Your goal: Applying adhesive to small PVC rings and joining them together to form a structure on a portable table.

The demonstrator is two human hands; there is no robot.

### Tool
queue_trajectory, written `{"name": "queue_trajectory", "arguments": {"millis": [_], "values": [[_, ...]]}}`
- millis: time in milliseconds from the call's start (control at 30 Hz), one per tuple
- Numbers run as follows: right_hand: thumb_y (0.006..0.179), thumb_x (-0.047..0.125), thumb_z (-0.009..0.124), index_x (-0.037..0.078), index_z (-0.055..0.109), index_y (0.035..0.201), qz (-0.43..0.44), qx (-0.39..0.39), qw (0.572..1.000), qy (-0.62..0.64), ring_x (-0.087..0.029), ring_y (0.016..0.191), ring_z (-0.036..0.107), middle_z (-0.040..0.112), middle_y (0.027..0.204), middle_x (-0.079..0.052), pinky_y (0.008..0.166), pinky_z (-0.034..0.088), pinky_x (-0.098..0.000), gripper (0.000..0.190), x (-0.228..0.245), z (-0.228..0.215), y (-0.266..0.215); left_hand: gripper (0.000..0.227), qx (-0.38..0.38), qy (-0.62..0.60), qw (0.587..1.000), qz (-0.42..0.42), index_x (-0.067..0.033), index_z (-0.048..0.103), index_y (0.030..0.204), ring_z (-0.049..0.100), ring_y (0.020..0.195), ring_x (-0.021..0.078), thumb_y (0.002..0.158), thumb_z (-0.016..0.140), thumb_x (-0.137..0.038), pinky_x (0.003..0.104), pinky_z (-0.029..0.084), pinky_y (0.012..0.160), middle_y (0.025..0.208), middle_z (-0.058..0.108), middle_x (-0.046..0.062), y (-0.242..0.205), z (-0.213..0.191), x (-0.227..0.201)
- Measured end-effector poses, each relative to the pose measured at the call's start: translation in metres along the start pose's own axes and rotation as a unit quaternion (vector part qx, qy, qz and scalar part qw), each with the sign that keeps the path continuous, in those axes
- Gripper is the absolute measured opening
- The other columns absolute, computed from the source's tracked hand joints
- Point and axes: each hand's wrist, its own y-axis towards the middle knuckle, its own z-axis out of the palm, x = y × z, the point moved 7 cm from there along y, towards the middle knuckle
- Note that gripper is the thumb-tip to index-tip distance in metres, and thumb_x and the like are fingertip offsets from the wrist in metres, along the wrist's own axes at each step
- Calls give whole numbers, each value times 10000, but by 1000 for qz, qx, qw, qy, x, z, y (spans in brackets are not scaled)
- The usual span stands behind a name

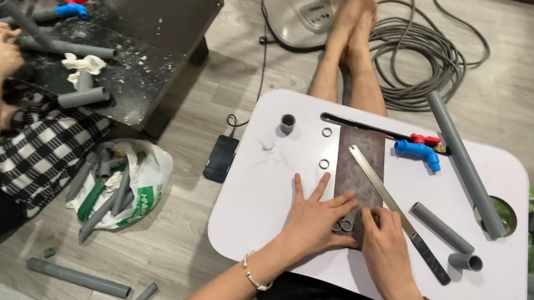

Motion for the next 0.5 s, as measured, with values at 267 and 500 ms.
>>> {"name": "queue_trajectory", "arguments": {"millis": [267, 500], "values": [[755, -66, 722, -3, 695, 1215, -16, -4, 1000, 3, -291, 1065, 605, 632, 1199, -159, 906, 556, -366, 466, 10, -11, -8, 920, -27, 22, 999, 4, -165, 596, 1479, 190, 1585, 447, 758, 681, -731, 923, -11, 1105, 1585, 529, -30, 2, 0, 5], [791, -68, 679, -40, 689, 1248, -15, -17, 1000, 5, -322, 1071, 597, 636, 1200, -199, 917, 546, -377, 458, 8, -11, 15, 878, -21, 16, 1000, -1, -161, 594, 1476, 169, 1589, 444, 776, 720, -676, 931, -31, 1098, 1596, 514, -25, 1, 0, 3]]}}
